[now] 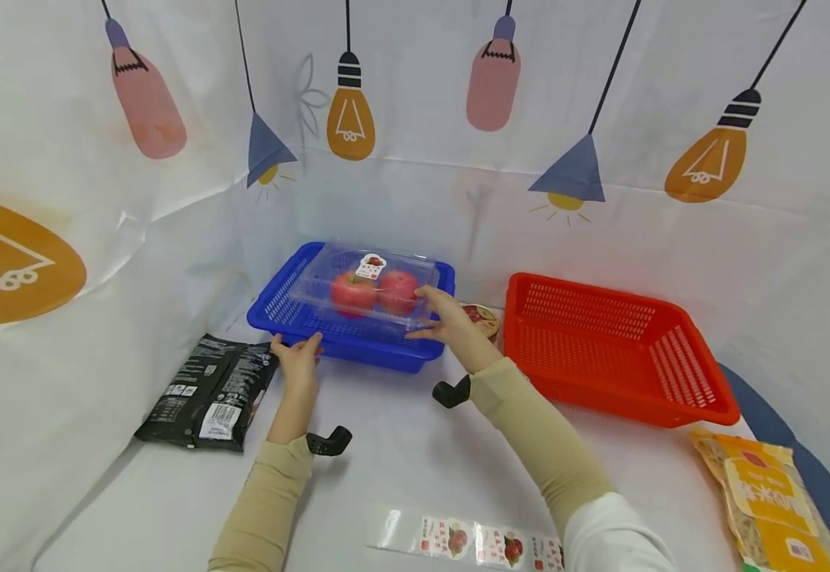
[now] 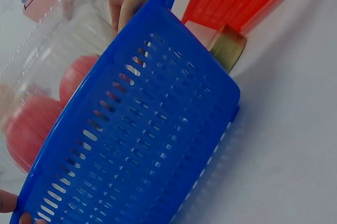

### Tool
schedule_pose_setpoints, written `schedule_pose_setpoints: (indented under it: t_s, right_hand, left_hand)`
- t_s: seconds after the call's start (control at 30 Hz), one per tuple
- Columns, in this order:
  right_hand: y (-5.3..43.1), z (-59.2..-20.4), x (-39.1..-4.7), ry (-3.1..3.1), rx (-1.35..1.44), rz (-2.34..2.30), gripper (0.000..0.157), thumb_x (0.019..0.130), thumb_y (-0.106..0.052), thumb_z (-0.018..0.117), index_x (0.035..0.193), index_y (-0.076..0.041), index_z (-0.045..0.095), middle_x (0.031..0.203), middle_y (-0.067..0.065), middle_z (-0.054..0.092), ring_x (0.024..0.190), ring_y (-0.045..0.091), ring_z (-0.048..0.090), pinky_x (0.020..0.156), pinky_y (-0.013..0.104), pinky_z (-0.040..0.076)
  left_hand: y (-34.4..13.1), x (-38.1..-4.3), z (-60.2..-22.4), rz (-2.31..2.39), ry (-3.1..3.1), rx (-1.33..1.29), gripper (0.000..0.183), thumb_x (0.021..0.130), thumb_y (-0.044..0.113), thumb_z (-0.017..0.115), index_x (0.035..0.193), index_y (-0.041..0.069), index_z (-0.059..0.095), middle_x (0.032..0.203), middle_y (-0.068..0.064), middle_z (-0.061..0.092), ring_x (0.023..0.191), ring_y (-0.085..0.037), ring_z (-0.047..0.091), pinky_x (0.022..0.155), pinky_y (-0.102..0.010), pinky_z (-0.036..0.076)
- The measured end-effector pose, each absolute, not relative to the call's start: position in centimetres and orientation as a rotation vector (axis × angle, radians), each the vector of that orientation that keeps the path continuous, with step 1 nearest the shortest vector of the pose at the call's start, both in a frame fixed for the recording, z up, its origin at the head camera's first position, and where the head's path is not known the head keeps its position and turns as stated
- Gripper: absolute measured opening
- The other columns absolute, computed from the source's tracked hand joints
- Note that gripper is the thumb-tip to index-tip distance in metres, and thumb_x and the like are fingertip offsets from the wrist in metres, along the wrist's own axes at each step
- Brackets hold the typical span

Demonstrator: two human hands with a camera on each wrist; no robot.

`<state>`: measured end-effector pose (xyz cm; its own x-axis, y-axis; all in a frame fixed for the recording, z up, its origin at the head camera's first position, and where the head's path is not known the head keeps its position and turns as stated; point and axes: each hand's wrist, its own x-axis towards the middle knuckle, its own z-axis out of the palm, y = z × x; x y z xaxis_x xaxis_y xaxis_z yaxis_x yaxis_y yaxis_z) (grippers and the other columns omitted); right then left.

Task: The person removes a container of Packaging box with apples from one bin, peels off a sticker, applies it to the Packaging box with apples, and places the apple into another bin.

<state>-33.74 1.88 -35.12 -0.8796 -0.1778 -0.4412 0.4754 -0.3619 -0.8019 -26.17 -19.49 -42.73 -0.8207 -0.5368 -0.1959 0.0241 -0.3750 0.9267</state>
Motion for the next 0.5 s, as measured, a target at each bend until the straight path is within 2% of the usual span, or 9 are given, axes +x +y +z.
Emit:
schedule_pose_setpoints:
  t_s: [0.13,0.33,0.5]
  right_hand:
    - [1.1,-35.9,-34.4,1.488,0.411,-2.263,0.068,0.08,-0.007,0.061,0.142,-0.015,0.032,0.15,0.007,0.013,0.132,0.038,0.014,0.09,0.062,0.038]
    - [-0.2,-36.6,-34.6,1.506,0.424,-2.219,0.063,0.081,-0.006,0.06,0.139,-0.012,0.037,0.147,0.007,0.02,0.128,0.04,0.024,0.091,0.064,0.036]
    - [-1.1,-37.3,-35.0,1.552,0.434,-2.211,0.071,0.08,-0.005,0.059,0.143,-0.014,0.03,0.148,0.007,0.021,0.127,0.043,0.025,0.089,0.068,0.034]
  left_hand:
    - [-19.5,-26.2,-43.0,-2.229,-1.509,0.676,0.079,0.088,0.011,0.06,0.142,0.012,0.001,0.081,0.001,0.047,0.065,-0.008,0.054,0.067,-0.024,0.04]
    - [-19.5,-26.2,-43.1,-2.207,-1.514,0.679,0.079,0.088,0.01,0.06,0.142,0.012,0.003,0.076,0.003,0.048,0.063,-0.007,0.054,0.065,-0.024,0.04]
    - [-19.6,-26.2,-43.1,-2.189,-1.53,0.684,0.078,0.088,0.01,0.06,0.142,0.011,0.003,0.077,0.004,0.049,0.066,-0.01,0.055,0.064,-0.023,0.04]
